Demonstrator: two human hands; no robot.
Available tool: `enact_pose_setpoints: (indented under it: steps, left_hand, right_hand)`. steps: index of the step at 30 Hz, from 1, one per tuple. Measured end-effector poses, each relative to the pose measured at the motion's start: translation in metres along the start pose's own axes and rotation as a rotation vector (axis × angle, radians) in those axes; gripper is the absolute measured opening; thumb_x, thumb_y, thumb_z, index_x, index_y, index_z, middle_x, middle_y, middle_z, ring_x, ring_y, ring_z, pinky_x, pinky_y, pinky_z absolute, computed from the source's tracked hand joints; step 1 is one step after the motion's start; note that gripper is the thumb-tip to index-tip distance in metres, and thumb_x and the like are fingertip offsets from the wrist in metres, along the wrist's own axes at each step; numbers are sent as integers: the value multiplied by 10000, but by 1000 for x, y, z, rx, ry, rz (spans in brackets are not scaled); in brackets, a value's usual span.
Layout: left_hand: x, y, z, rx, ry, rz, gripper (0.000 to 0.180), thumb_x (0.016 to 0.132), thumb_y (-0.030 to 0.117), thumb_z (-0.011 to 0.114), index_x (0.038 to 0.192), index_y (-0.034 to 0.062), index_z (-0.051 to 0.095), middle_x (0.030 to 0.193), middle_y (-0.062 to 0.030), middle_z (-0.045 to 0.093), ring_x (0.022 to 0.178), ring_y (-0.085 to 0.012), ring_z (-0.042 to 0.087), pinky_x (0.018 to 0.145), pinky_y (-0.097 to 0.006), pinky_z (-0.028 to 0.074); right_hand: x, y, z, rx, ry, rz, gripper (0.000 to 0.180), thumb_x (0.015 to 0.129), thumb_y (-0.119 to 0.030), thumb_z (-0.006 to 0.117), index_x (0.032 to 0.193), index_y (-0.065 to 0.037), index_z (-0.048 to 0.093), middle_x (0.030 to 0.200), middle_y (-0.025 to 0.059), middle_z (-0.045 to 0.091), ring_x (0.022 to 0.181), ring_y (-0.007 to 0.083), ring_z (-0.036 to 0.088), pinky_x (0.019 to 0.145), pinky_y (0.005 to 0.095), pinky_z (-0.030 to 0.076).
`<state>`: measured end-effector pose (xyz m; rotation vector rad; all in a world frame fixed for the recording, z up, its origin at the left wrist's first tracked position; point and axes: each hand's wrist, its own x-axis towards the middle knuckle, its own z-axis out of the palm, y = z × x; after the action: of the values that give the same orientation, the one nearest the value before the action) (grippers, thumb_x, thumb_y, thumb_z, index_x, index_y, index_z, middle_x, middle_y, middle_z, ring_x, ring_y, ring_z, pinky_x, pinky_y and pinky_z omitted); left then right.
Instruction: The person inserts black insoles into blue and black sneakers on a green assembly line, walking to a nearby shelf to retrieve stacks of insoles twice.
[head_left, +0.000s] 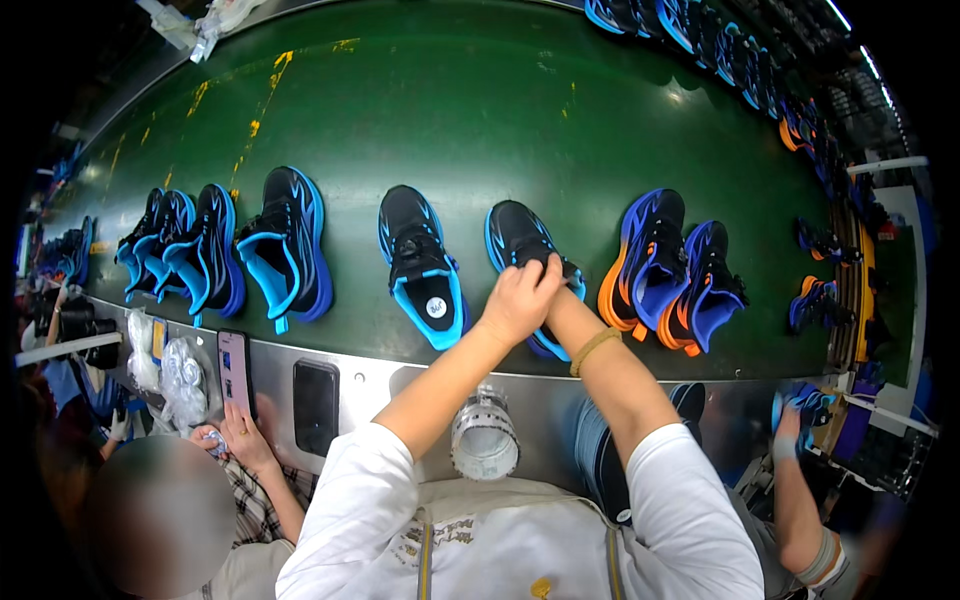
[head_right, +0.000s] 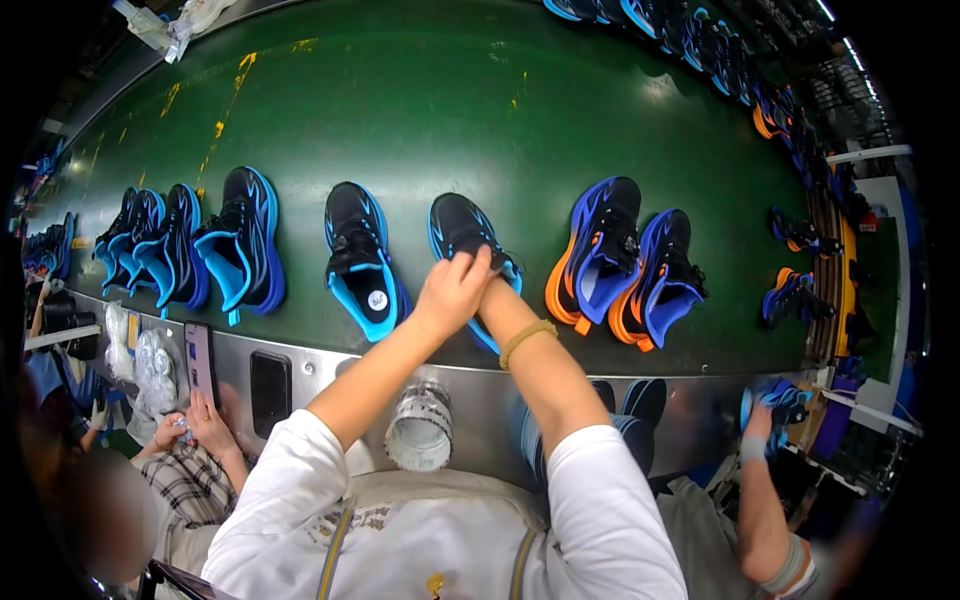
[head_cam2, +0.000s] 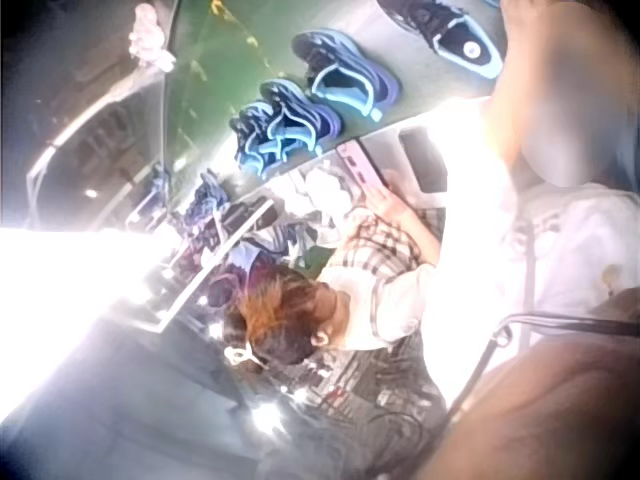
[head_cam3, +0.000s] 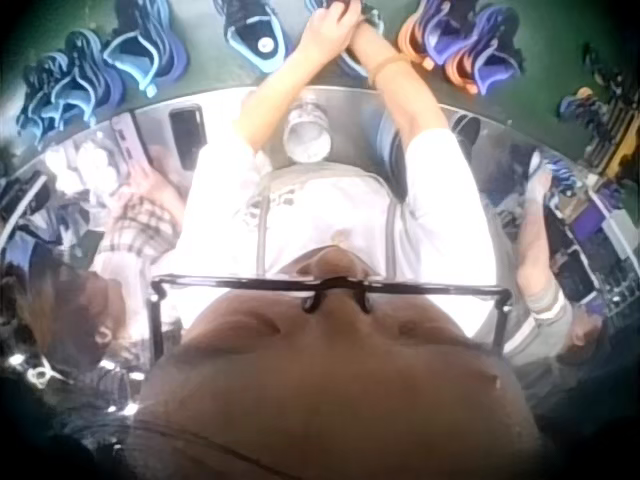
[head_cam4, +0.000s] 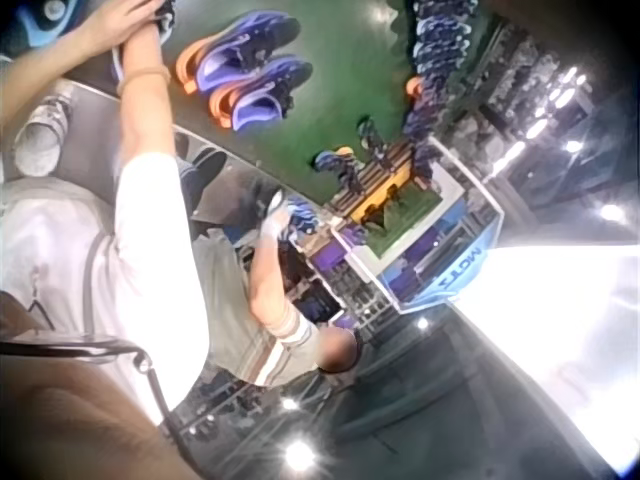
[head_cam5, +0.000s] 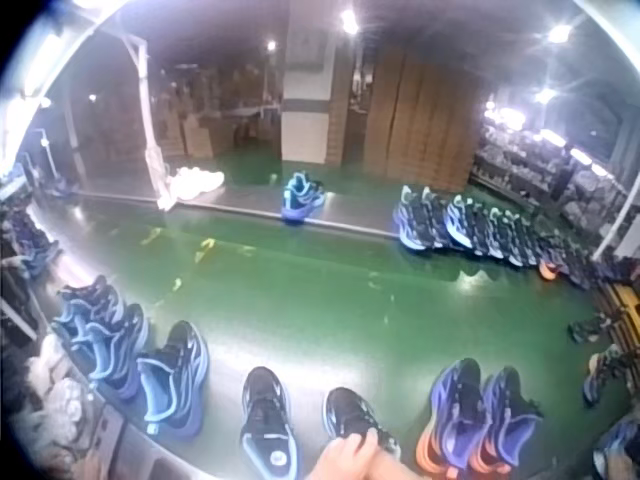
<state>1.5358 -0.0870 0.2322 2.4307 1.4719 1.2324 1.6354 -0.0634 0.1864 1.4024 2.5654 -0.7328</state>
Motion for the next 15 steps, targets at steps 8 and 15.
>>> enact_pose_setpoints:
  steps: [8,15]
  left_hand:
    - [7,-7,-4,-221,-148,-629,199,847,251,504,972,97,516,774,-137,541,698,-364,560,568,-447,452]
    - [33,-14,-22,-282,-252,-422,271,775,132,559,1013,57,453,1039,-182,443,704,-373,564,605,-429,469]
  right_hand:
    - [-69,-38,-88,-188,-642,-66,613,780,-436,262,840,37,647,842,211,621,969,238,564,1072,412,49]
    - [-95,-35,-62,-123,89,-134,251,728,-216,540,853,-4,587,847,127,607,913,233,563,1037,408,191]
